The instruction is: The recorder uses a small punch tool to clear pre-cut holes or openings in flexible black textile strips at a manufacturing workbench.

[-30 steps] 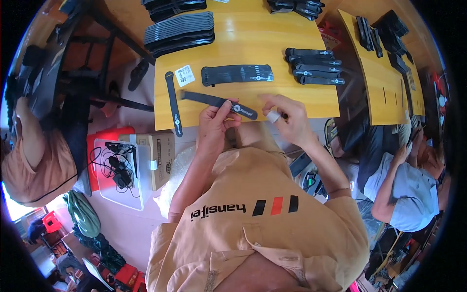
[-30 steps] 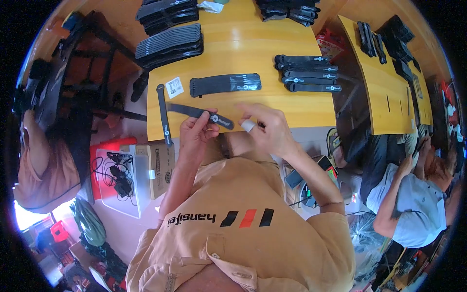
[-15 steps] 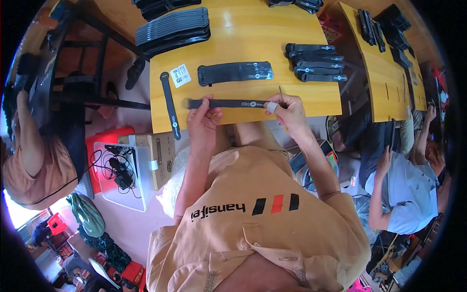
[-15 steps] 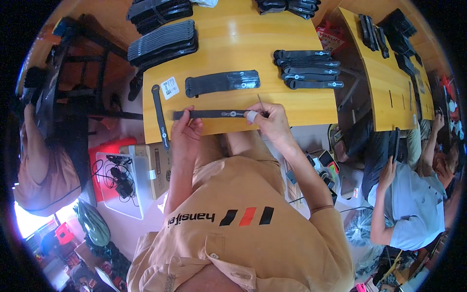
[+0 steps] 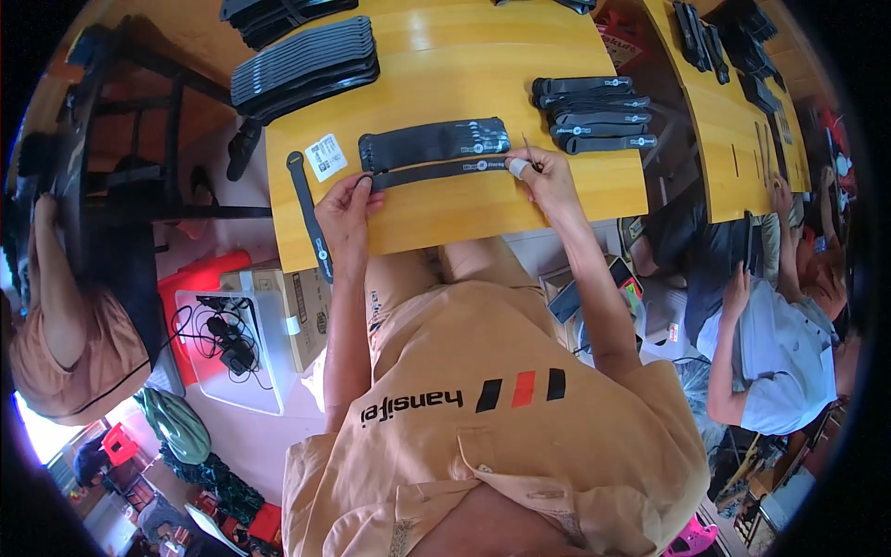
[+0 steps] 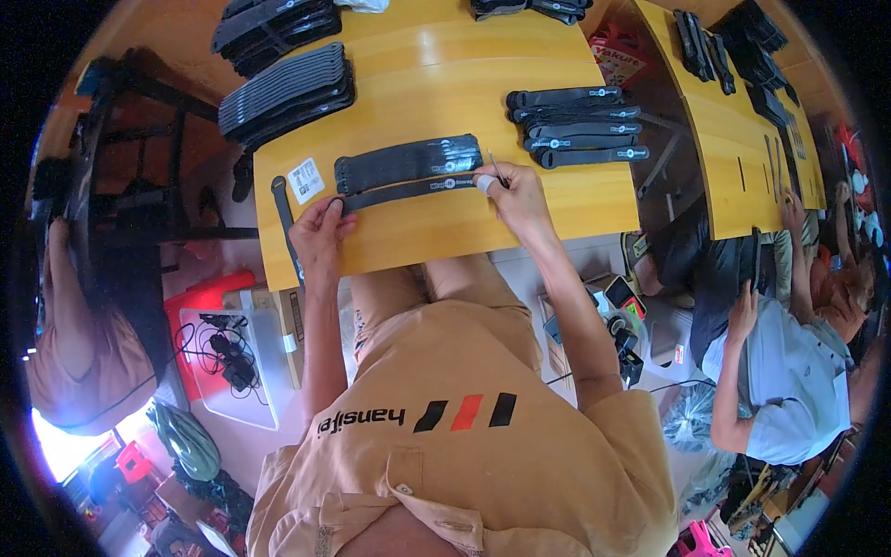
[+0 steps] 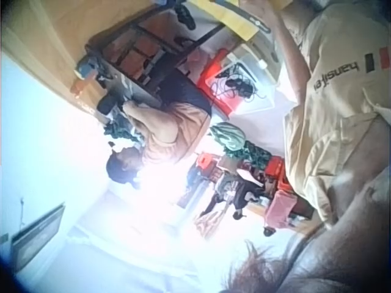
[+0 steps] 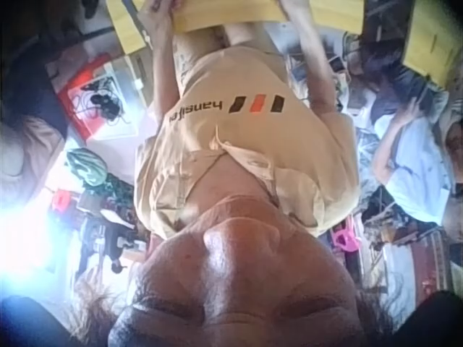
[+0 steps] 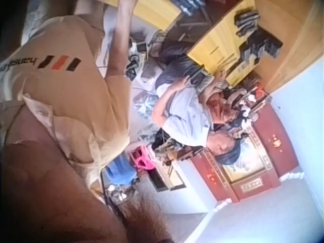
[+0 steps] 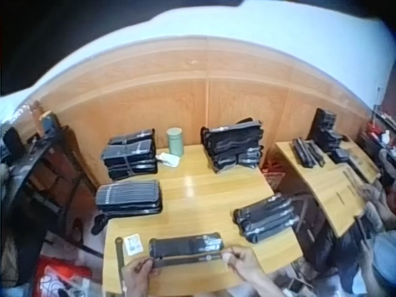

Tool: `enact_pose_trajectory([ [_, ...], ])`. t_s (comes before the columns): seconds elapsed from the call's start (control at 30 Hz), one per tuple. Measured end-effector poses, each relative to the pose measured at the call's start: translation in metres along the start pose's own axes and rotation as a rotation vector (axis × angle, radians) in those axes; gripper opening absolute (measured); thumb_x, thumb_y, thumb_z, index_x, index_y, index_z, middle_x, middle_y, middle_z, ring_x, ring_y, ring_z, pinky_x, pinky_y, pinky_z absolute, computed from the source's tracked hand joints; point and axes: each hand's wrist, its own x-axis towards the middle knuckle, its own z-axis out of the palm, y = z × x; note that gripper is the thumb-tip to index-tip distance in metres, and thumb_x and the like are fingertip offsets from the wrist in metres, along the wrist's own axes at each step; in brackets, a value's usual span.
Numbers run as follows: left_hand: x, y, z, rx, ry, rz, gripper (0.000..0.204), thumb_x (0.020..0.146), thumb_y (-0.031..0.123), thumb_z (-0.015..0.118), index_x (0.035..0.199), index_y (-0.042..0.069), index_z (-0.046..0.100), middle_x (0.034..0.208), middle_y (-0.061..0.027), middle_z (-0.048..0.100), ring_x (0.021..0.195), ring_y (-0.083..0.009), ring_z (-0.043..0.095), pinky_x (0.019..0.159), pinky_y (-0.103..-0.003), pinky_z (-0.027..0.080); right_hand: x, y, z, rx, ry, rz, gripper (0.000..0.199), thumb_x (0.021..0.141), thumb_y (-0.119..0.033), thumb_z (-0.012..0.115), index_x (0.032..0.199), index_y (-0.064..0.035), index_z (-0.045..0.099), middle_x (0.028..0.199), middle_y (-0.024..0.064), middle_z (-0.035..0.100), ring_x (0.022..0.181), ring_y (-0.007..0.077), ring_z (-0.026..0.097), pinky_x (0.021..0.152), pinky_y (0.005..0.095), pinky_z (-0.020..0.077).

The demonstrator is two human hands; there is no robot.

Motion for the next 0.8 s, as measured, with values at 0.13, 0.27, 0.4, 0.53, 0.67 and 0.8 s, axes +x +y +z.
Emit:
enact_pose_trajectory([
  [0.13, 0.008, -0.007, 0.001, 0.15, 0.041, 0.077, 0.016, 0.084, 0.007, 0.061, 0.095, -0.003, 0.063, 0.073, -0.0046, 0.061, 0.058, -0.0075, 0.056, 0.052, -0.018, 0.045, 0.019, 0.013, 0.002, -0.087, 0.09, -0.106, 0.008, 0.079, -0.005, 0.062, 0.083, 0.0009, 0.065, 0.058, -0.0031, 0.052, 0.049, 0.0027, 0.039, 0.045, 0.0195, 0.0304],
  [0.27, 0.012, -0.006, 0.005, 0.169, 0.054, 0.103, 0.01, 0.082, 0.005, 0.062, 0.089, -0.001, 0.063, 0.069, -0.002, 0.059, 0.054, -0.0057, 0.053, 0.046, -0.018, 0.043, 0.023, 0.014, 0.004, -0.245, 0.143, -0.175, 0.006, 0.077, -0.003, 0.063, 0.08, 0.0009, 0.065, 0.059, -0.0034, 0.052, 0.055, 0.0036, 0.042, 0.049, 0.0205, 0.0337],
  [0.4, 0.013, -0.003, 0.009, 0.18, 0.094, 0.125, 0.007, 0.08, 0.005, 0.064, 0.082, -0.001, 0.06, 0.065, -0.0012, 0.057, 0.051, -0.0046, 0.049, 0.043, -0.018, 0.04, 0.023, 0.013, 0.008, -0.32, 0.187, -0.175, 0.007, 0.075, -0.003, 0.064, 0.08, 0.0003, 0.066, 0.062, -0.0033, 0.054, 0.055, 0.0044, 0.044, 0.05, 0.0207, 0.0352],
  [0.53, 0.016, -0.002, 0.011, 0.199, 0.089, 0.145, 0.009, 0.079, 0.004, 0.065, 0.08, -0.001, 0.058, 0.064, -0.0019, 0.056, 0.048, -0.0047, 0.048, 0.041, -0.018, 0.039, 0.025, 0.015, 0.009, -0.248, 0.236, -0.176, 0.005, 0.073, -0.003, 0.065, 0.076, -0.0002, 0.065, 0.056, -0.001, 0.052, 0.052, 0.0069, 0.044, 0.048, 0.0241, 0.0367],
  [0.67, 0.016, -0.002, 0.012, 0.161, 0.101, 0.115, 0.01, 0.079, 0.004, 0.066, 0.08, -0.001, 0.057, 0.064, -0.0025, 0.056, 0.046, -0.0051, 0.047, 0.04, -0.019, 0.038, 0.026, 0.019, 0.008, -0.263, 0.231, -0.193, 0.005, 0.073, -0.003, 0.065, 0.077, 0.0001, 0.065, 0.056, -0.0011, 0.052, 0.052, 0.0069, 0.044, 0.048, 0.0236, 0.0367],
  [0.8, 0.017, 0.0, 0.013, 0.183, 0.122, 0.113, 0.011, 0.079, 0.004, 0.066, 0.079, -0.001, 0.057, 0.063, -0.003, 0.056, 0.045, -0.0056, 0.048, 0.038, -0.019, 0.038, 0.026, 0.019, 0.008, -0.249, 0.227, -0.208, 0.006, 0.073, -0.003, 0.064, 0.077, 0.0005, 0.064, 0.056, -0.0012, 0.052, 0.052, 0.0067, 0.044, 0.048, 0.0234, 0.0362],
])
